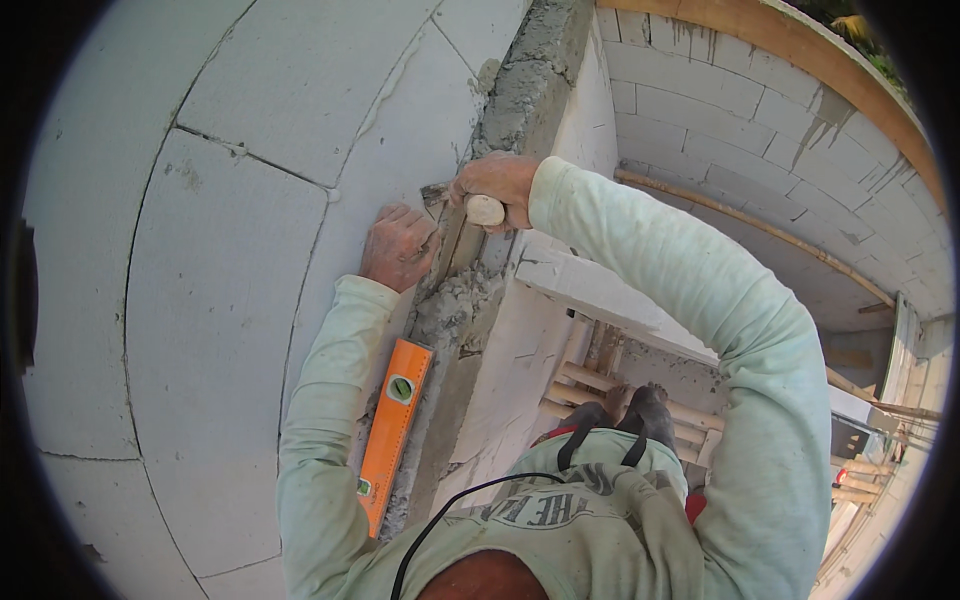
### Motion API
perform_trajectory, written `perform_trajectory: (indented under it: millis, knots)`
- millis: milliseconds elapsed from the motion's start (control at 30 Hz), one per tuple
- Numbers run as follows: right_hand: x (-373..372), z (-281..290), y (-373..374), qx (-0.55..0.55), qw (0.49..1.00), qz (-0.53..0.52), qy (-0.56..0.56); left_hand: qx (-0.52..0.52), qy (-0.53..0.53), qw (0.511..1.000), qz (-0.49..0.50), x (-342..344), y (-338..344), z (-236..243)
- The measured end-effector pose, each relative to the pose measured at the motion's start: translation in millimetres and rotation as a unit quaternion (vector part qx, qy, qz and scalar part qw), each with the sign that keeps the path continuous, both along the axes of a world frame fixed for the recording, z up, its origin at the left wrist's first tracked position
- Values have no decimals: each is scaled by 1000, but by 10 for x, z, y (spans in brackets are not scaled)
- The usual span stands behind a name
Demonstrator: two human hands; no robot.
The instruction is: The person applies mortar to a brick with a trowel and places it on a wall, then hammers a wooden support into place and checks the alignment with a level.
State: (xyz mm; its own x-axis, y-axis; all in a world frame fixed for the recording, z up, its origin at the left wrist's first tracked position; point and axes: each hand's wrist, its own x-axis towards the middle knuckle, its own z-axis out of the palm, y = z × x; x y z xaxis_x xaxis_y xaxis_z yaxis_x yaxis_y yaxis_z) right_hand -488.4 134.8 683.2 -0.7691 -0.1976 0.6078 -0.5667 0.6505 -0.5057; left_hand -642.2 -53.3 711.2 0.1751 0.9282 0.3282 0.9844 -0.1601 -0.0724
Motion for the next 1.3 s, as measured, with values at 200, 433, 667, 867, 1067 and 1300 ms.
perform_trajectory:
  millis: [200, 433, 667, 867, 1067, 1300]
  knots:
    - [-26, -329, -188, -356, 900, -30, -250, 17, -40, 999, -10, -31, 83, -31]
    - [1120, 85, -392, -551, 740, -181, -340, -5, -10, 1000, 18, -83, 53, -8]
    - [2666, -594, -850, -389, 785, -434, -210, 58, -49, 995, 69, 210, 87, 173]
    - [3328, -751, -915, -436, 711, -511, -209, 102, -155, 980, 72, 687, 1140, -47]
    - [3391, -702, -771, -273, 737, -609, -108, 2, -26, 985, 173, 110, 2349, -577]
    - [3251, -1291, -53, -361, 675, -624, -154, -130, -102, 967, 193, -164, 2919, -925]
